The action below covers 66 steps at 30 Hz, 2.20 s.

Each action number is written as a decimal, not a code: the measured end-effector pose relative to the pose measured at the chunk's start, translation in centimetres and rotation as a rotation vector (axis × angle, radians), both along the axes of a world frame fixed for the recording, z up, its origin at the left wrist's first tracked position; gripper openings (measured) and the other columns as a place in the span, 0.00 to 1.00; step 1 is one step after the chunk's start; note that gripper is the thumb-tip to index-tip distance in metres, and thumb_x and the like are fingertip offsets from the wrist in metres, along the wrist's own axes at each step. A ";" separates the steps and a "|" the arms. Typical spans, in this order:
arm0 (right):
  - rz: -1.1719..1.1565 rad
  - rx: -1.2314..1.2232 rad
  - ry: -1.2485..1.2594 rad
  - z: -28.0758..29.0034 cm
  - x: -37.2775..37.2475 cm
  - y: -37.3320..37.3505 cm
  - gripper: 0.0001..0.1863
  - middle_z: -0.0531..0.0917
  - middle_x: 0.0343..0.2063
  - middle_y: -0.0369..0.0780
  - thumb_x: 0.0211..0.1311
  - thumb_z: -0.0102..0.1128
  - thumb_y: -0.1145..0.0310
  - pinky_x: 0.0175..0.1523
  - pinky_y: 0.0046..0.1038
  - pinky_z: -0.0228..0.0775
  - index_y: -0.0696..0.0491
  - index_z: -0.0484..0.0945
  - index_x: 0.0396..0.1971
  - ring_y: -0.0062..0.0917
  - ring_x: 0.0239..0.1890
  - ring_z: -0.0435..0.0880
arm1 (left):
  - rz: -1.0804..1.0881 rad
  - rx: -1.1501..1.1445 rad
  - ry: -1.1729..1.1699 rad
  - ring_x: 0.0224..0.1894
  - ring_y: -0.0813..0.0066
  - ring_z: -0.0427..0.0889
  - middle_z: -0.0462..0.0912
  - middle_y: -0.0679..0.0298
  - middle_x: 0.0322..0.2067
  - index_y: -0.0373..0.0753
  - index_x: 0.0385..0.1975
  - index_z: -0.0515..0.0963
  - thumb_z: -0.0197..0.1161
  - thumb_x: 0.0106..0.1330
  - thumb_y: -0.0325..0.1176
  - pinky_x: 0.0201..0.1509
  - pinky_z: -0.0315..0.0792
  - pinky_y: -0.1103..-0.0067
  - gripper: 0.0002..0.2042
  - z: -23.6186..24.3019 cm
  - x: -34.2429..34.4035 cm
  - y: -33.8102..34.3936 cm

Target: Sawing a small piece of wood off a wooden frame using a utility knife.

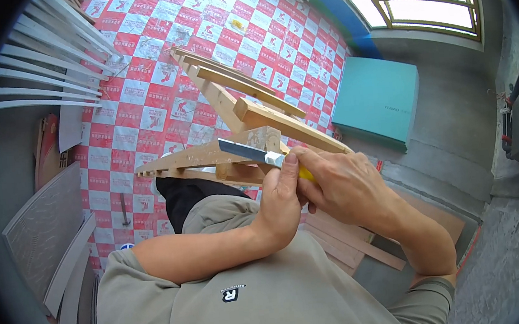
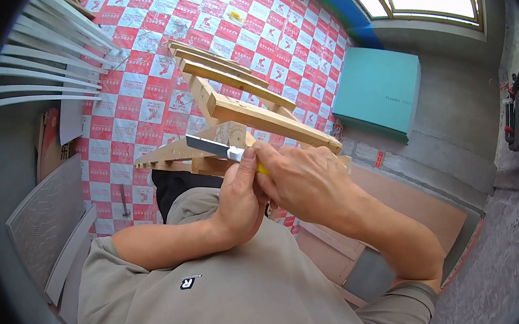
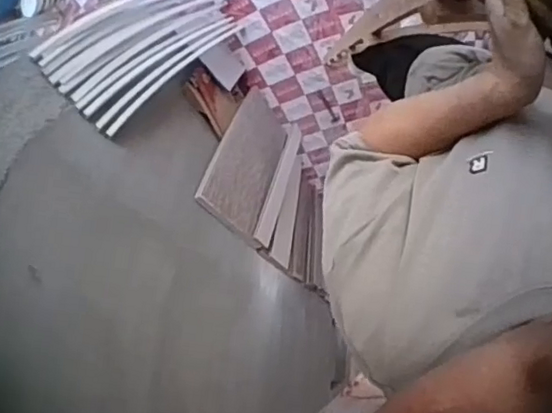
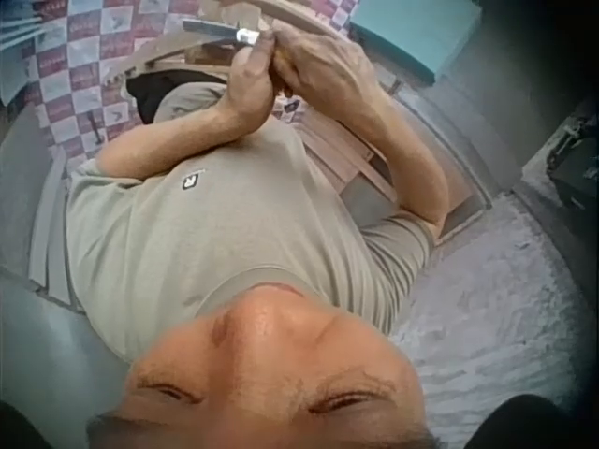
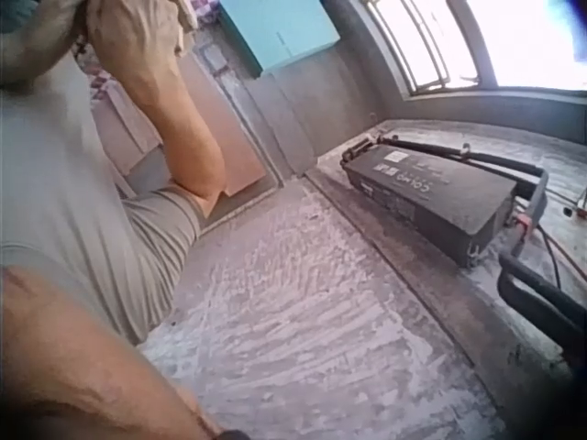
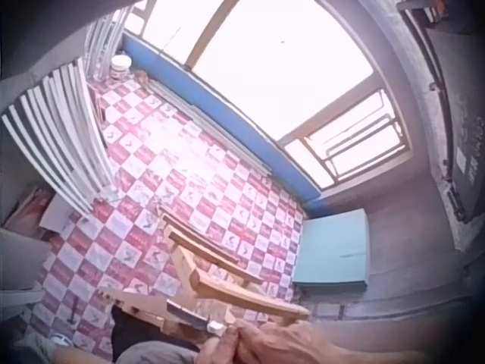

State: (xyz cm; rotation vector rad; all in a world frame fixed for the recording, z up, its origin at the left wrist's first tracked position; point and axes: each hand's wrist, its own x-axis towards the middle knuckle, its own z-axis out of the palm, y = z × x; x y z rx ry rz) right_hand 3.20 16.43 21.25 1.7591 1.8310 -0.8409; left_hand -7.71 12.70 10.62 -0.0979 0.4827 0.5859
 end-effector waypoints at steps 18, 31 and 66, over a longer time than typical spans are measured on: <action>-0.109 -0.020 0.001 1.2 0.9 1.4 0.14 0.84 0.26 0.48 0.68 0.55 0.63 0.35 0.45 0.76 0.56 0.73 0.47 0.46 0.31 0.85 | -0.049 0.069 0.015 0.19 0.77 0.74 0.75 0.63 0.18 0.36 0.24 0.73 0.42 0.79 0.57 0.22 0.70 0.79 0.30 0.5 1.2 1.1; -0.198 -0.057 -0.225 2.9 3.3 0.6 0.10 0.85 0.27 0.49 0.69 0.53 0.64 0.37 0.45 0.76 0.54 0.74 0.43 0.47 0.32 0.85 | -0.231 0.006 -0.072 0.18 0.77 0.74 0.76 0.63 0.18 0.36 0.23 0.74 0.43 0.79 0.55 0.22 0.69 0.79 0.29 1.3 5.8 2.3; -0.068 0.269 0.066 -0.3 2.0 -4.7 0.20 0.85 0.35 0.47 0.64 0.62 0.62 0.33 0.41 0.76 0.54 0.74 0.52 0.44 0.31 0.86 | -0.122 0.296 0.115 0.21 0.82 0.75 0.77 0.66 0.21 0.35 0.32 0.75 0.45 0.79 0.55 0.24 0.70 0.84 0.26 0.2 0.2 -0.8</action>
